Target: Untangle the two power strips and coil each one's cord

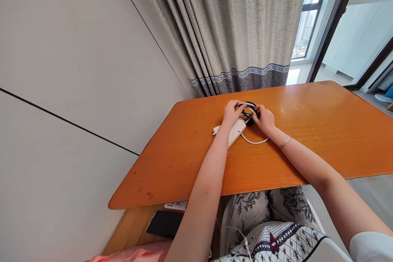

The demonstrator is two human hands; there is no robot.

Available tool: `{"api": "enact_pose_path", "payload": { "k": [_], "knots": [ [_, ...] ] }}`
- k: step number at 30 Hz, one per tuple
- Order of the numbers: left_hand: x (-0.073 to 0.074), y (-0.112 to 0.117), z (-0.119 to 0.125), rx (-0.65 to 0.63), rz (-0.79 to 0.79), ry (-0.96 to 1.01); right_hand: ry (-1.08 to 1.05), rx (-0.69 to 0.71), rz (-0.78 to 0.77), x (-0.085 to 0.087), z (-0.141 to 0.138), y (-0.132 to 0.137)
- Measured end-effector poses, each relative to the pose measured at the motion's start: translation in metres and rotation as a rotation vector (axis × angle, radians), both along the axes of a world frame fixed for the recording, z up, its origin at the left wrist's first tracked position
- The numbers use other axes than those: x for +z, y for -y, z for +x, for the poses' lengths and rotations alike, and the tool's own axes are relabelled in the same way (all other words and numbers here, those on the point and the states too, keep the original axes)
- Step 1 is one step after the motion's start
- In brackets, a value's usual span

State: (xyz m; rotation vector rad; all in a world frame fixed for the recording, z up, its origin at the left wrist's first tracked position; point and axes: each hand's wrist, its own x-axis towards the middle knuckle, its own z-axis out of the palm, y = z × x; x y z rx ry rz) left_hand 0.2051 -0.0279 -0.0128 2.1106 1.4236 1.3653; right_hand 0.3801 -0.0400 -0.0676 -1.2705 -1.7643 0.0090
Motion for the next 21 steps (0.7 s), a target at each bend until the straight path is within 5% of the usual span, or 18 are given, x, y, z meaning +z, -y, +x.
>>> {"api": "enact_pose_path", "payload": {
  "k": [14,21],
  "knots": [
    [0.000,0.004,0.006,0.090,-0.096,0.059,0.333,0.216,0.085,0.010,0.007,-0.009],
    [0.001,0.003,0.005,0.146,-0.136,0.074,0.452,0.298,0.272,0.008,0.009,-0.010]
  ]
}}
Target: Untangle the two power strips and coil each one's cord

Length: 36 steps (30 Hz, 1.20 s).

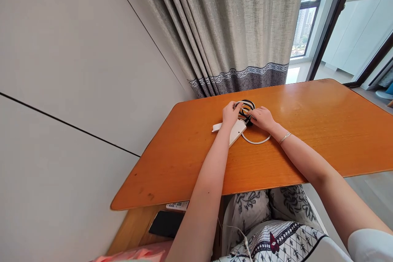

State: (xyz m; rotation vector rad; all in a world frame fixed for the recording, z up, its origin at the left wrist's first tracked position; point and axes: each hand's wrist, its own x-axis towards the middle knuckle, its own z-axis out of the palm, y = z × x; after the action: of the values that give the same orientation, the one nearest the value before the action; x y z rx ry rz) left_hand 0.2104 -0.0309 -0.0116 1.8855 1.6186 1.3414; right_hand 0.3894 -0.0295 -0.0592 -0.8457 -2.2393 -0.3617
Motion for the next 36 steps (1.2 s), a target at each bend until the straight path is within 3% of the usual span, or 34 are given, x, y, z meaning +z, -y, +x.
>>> {"api": "enact_pose_path", "payload": {
  "k": [6,10,12,18,25,36],
  "knots": [
    [-0.004,-0.004,-0.004,0.031,-0.072,0.020,0.052,0.071,0.046,0.002,0.001,0.001],
    [-0.011,-0.010,-0.015,0.103,-0.099,0.131,0.080,0.206,0.091,-0.001,-0.005,0.006],
    [-0.013,-0.013,-0.021,0.139,-0.102,0.188,-0.002,0.245,0.046,-0.006,-0.009,0.008],
    [-0.015,-0.019,-0.028,0.163,-0.074,0.298,-0.502,0.024,-0.088,-0.019,0.000,0.001],
    [-0.014,-0.023,-0.026,0.116,-0.044,0.429,-1.235,-0.172,-0.486,-0.021,0.017,-0.023],
    [-0.017,-0.030,-0.033,0.074,-0.012,0.578,-1.494,-0.284,-0.558,-0.039,0.049,-0.055]
  ]
}}
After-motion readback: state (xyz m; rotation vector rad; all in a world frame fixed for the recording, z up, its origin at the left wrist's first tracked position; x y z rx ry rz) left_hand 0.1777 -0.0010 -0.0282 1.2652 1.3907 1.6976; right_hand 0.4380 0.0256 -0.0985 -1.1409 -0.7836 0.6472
